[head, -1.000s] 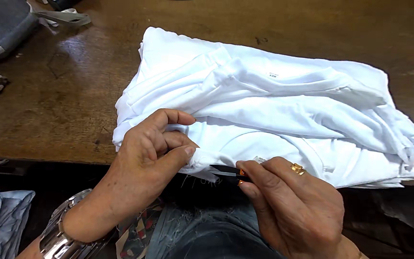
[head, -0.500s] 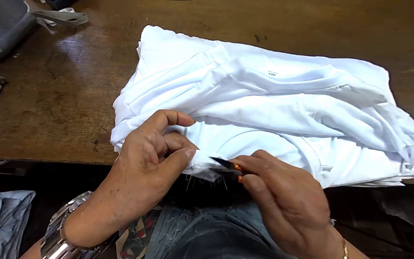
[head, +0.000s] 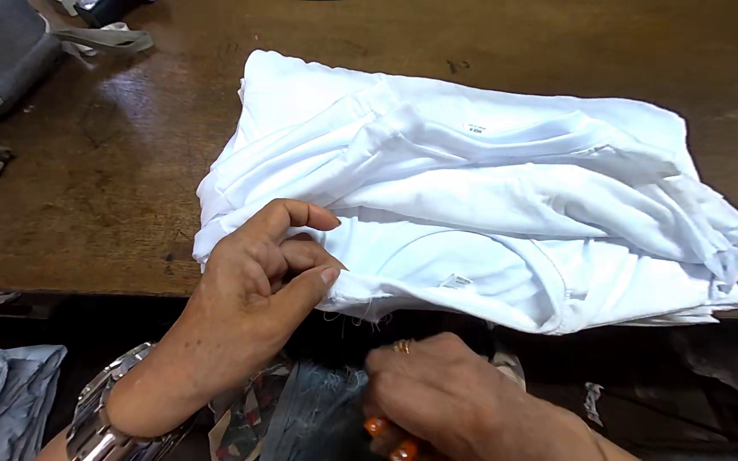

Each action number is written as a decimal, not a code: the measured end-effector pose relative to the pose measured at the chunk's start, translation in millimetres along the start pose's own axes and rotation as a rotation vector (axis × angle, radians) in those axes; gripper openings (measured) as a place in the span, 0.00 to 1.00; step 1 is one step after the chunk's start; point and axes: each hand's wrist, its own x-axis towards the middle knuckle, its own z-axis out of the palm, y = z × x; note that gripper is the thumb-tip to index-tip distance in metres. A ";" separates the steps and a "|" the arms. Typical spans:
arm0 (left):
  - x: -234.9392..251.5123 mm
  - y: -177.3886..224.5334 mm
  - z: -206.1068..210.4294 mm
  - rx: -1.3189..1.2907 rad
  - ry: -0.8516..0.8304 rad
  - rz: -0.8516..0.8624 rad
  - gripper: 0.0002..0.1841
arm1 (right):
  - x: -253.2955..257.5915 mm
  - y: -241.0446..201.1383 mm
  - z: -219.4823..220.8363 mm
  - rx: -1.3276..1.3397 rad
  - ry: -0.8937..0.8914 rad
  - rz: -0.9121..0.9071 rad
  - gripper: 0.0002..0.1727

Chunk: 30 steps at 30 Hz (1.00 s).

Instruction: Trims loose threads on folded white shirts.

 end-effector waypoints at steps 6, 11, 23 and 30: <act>0.3 1.8 4.6 0.031 0.011 0.033 0.20 | -8.5 1.7 -5.6 0.446 0.421 0.510 0.11; -0.5 5.9 10.7 0.097 0.048 0.103 0.20 | 20.6 0.1 -2.2 0.505 0.527 0.615 0.04; 0.3 -0.6 3.8 0.006 0.055 0.010 0.18 | -51.6 6.3 -7.0 -0.063 0.029 0.117 0.15; 6.7 13.5 3.8 0.076 -0.027 -0.027 0.22 | -44.5 -0.4 -23.5 -0.416 0.311 0.190 0.11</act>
